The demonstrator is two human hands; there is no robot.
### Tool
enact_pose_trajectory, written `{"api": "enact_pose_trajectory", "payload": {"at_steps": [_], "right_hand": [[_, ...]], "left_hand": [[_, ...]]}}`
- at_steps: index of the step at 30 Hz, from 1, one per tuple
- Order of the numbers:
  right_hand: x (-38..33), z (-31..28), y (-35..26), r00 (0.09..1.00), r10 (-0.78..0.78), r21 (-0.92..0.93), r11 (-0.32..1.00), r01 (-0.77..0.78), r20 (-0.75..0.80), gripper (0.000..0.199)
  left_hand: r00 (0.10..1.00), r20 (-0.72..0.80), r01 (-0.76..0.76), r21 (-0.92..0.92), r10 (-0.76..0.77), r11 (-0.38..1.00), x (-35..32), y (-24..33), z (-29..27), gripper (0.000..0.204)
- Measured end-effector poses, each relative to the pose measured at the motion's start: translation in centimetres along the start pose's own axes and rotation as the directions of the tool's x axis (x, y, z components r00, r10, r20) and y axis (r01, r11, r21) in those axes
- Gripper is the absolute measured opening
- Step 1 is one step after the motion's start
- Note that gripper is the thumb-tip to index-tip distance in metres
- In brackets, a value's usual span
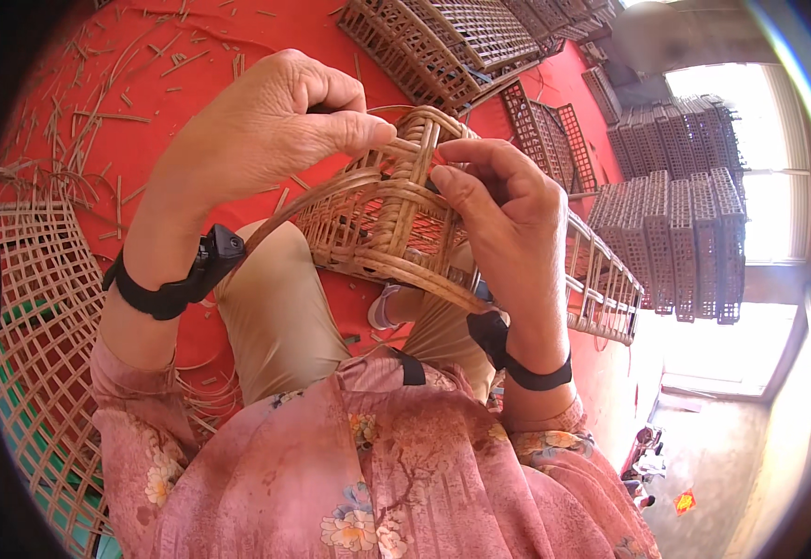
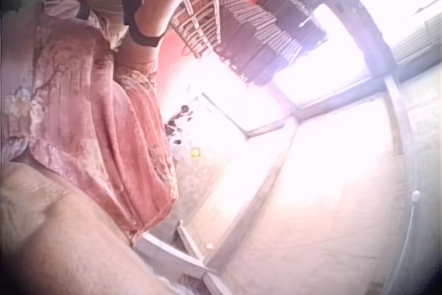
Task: The person is weaving thin strips of bamboo into a large rectangular frame to create a basket or cage.
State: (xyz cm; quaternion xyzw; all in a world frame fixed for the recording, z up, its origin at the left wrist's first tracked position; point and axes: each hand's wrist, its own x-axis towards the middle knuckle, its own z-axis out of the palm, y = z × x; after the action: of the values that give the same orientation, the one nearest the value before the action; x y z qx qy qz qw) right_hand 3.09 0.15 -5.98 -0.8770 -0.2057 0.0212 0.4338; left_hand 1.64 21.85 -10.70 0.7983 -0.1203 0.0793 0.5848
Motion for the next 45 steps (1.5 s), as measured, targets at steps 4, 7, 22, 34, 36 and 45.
{"api": "enact_pose_trajectory", "payload": {"at_steps": [4,7,22,34,36,45], "right_hand": [[0.0,0.0,0.1,1.0,-0.002,-0.038,0.999,0.002,-0.012,0.017],[0.1,0.0,0.0,1.0,-0.003,-0.06,0.998,0.002,-0.017,0.017],[0.0,0.3,0.2,0.999,0.014,-0.042,0.999,-0.016,-0.045,0.017],[0.1,0.7,-0.4,0.926,-0.376,-0.216,0.907,0.362,-0.027,0.021],[0.0,0.8,-0.4,0.912,-0.409,-0.223,0.891,0.395,-0.016,0.021],[-2.1,-0.2,-3.0,0.833,-0.53,-0.389,0.741,0.547,0.162,0.027]], "left_hand": [[1.0,0.012,-0.006,-0.029,0.007,1.0,0.0,-0.1,0.2,0.028],[0.999,0.032,0.007,-0.035,-0.006,0.999,0.1,0.0,-0.2,0.029],[0.986,0.075,0.161,-0.26,-0.146,0.952,-0.5,-2.8,-2.1,0.021],[0.976,0.069,0.211,-0.546,-0.207,0.811,-3.7,1.3,0.9,0.02],[0.978,0.031,0.181,-0.615,-0.206,0.768,-4.5,1.2,1.6,0.022],[0.957,0.049,0.225,-0.747,-0.285,0.626,-6.7,1.2,4.0,0.042]]}}
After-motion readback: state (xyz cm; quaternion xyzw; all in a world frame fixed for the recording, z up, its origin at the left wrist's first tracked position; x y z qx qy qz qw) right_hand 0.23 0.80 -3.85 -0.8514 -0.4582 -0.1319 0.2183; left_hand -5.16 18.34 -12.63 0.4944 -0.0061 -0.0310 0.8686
